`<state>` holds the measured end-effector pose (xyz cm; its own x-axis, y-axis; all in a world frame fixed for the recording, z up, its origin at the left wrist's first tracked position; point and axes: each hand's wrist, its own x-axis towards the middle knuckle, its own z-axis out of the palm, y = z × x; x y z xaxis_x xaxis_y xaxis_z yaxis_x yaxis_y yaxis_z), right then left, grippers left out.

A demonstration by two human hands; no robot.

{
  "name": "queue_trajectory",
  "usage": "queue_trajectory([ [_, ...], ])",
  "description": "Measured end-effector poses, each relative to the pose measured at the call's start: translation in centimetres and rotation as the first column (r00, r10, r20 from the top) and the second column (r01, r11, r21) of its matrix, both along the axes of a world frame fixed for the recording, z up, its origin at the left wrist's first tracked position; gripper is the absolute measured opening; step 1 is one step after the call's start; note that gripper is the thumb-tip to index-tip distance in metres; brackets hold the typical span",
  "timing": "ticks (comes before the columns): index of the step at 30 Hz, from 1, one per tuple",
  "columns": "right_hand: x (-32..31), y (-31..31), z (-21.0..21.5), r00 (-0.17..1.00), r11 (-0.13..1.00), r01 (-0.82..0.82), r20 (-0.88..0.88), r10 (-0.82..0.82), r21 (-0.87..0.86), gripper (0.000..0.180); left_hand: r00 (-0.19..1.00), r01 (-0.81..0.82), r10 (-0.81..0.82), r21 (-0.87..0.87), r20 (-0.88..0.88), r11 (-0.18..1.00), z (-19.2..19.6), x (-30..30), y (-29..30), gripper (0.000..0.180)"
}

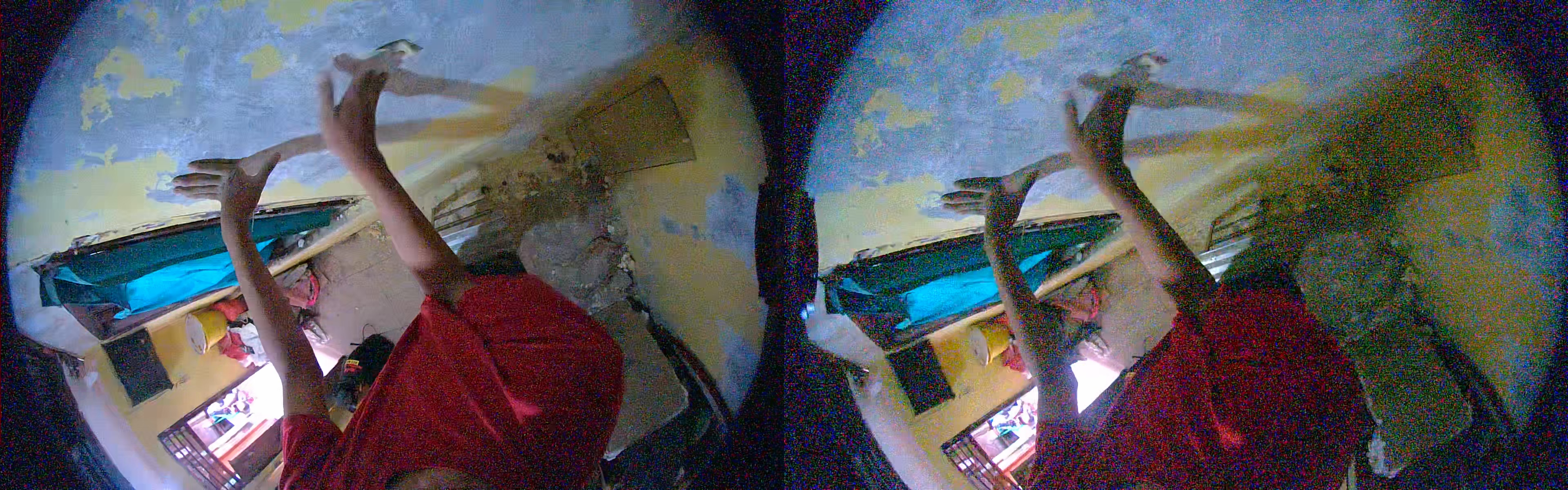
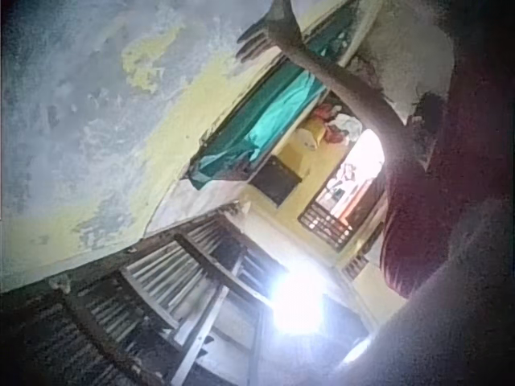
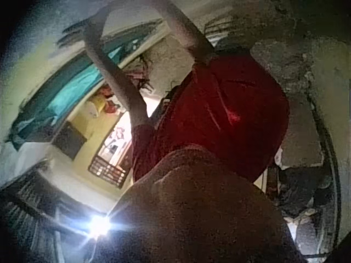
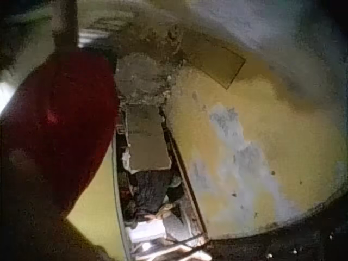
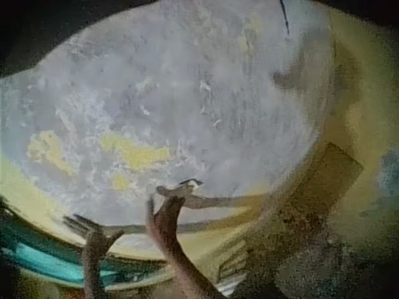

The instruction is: The recorder scrapes peeling paint from a wall and applies putty/plaster to patch it.

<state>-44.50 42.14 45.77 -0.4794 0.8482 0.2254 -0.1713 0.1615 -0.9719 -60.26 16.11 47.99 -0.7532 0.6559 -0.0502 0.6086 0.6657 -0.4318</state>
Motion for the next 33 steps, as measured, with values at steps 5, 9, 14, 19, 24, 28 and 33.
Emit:
queue_trajectory([
  [5,0.1,0.6,-0.8,0.996,0.975,0.088,-0.045,-0.081,0.202,0.075,0.977,-0.064,-0.011,0.336,0.215,0.94,0.9,0.7,1.3,0.094],
  [9,0.2,-1.2,-0.1,0.991,0.96,0.133,-0.022,-0.132,0.246,0.08,0.955,-0.235,0.161,0.305,0.25,0.923,3.3,4.8,3.9,0.087],
  [14,-0.2,0.6,-0.1,0.998,0.995,0.056,-0.01,-0.055,0.082,0.083,0.94,-0.247,0.206,0.125,0.27,0.961,5.3,6.0,5.0,0.083],
  [19,0.1,-2.4,-0.6,0.997,0.963,0.063,-0.056,-0.051,0.26,0.089,0.95,-0.252,0.184,0.271,0.254,0.929,5.3,6.2,4.4,0.075],
  [24,0.3,0.7,-1.1,0.997,0.981,0.066,0.015,-0.07,0.183,0.086,0.938,-0.265,0.152,0.364,0.311,0.893,5.9,7.8,6.6,0.083],
  [28,-0.2,-1.2,-0.5,0.997,0.977,-0.03,-0.068,0.045,0.21,0.083,0.981,-0.192,0.18,0.317,0.068,0.929,4.3,4.5,-0.9,0.09],
  [33,1.7,1.0,-0.8,0.996,0.973,0.088,-0.052,-0.079,0.215,0.08,0.98,-0.198,0.188,0.241,0.067,0.95,2.3,4.9,3.7,0.084],
])
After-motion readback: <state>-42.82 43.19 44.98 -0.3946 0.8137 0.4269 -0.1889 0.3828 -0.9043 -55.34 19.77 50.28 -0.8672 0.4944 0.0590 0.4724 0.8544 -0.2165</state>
